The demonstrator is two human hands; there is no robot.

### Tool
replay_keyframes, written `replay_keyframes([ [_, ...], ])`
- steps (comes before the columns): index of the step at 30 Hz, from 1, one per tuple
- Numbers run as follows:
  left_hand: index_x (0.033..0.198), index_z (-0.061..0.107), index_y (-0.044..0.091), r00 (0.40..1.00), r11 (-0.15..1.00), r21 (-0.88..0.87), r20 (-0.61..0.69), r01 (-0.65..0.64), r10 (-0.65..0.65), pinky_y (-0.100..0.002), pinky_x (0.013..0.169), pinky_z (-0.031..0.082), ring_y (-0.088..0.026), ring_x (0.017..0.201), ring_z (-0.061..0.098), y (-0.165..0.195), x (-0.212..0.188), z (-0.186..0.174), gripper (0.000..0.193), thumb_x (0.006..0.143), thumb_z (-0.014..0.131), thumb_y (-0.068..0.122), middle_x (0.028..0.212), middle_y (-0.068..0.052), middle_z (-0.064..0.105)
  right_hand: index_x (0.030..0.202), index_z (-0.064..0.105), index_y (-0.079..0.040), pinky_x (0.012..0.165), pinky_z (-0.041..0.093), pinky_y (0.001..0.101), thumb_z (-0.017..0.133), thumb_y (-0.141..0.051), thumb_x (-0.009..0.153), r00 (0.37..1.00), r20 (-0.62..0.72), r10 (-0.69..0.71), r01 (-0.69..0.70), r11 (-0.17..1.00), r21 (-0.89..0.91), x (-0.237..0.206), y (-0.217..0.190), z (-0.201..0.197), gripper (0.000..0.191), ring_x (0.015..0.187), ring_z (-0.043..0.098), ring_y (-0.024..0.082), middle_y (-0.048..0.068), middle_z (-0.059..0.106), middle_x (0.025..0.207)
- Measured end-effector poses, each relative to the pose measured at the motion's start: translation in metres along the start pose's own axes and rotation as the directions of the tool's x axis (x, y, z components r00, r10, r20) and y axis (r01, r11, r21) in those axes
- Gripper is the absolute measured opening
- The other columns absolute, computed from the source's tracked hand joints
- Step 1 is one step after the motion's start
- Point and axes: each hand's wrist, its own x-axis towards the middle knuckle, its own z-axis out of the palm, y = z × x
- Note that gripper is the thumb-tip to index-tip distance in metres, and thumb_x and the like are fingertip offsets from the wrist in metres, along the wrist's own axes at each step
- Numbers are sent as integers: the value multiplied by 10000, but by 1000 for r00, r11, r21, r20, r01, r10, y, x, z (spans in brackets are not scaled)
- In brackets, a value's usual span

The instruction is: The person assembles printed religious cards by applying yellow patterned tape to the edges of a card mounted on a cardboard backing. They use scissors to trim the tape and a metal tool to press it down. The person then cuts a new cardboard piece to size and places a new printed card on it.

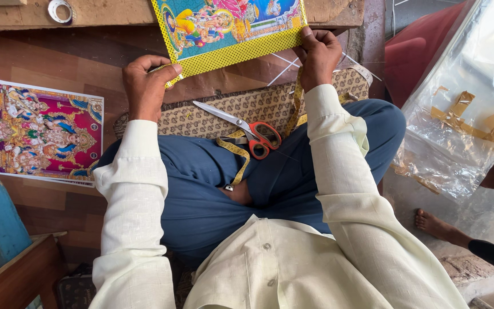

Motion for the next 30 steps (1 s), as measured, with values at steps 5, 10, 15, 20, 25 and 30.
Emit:
replay_keyframes([
  [5, 926, 760, -5, 1000, 1000, -17, 5, -22, 22, -270, 661, 610, -148, 782, 749, -9, 3, -2, 146, 819, 839, 56, 882, -102, 775, 823, 610, -6, 648, 667, 355, 777, -81, 928, 999, -40, -34, 32, 999, -38, 2, 5, 1, 211, 677, 672, 179, 90, 662, 796],
  [10, 938, 735, -11, 984, 983, 52, -7, -179, 180, -309, 699, 614, -173, 789, 740, -33, 5, -2, 259, 746, 894, 61, 907, -106, 761, 864, 674, 8, 493, 557, 302, 804, -85, 867, 985, -173, -9, -4, 997, -74, 9, 11, 4, 159, 577, 653, 186, 116, 698, 760],
  [15, 905, 746, -27, 929, 895, 300, -69, -329, 364, -335, 712, 567, -213, 785, 737, -45, 6, -3, 330, 697, 940, 140, 870, -139, 774, 942, 694, -18, 528, 496, 285, 819, -71, 838, 987, -116, -114, 96, 984, -152, 3, 12, 7, 171, 653, 680, 170, 87, 747, 828],
  [20, 938, 783, 7, 963, 957, 197, -120, -213, 239, -309, 742, 596, -188, 794, 764, -38, 16, -4, 287, 740, 895, 183, 877, -110, 796, 963, 758, -8, 590, 532, 283, 789, -74, 851, 990, -109, -89, 66, 977, -203, 0, 7, 7, 134, 725, 734, 164, 88, 790, 863],
  [25, 916, 796, 12, 974, 971, 154, -105, -183, 201, -326, 740, 609, -198, 812, 763, -37, 21, -4, 236, 764, 875, 174, 914, -126, 788, 943, 773, 0, 561, 507, 270, 788, -68, 868, 992, -85, -92, 71, 974, -214, 3, 7, 5, 103, 699, 712, 157, 94, 778, 846],
  [30, 905, 804, 4, 965, 960, 183, -114, -212, 235, -329, 735, 619, -196, 838, 757, -39, 23, -3, 211, 767, 871, 148, 977, -140, 771, 945, 768, 3, 554, 523, 265, 795, -63, 867, 991, -85, -107, 85, 971, -224, 6, 10, 3, 106, 685, 708, 147, 94, 779, 841],
])
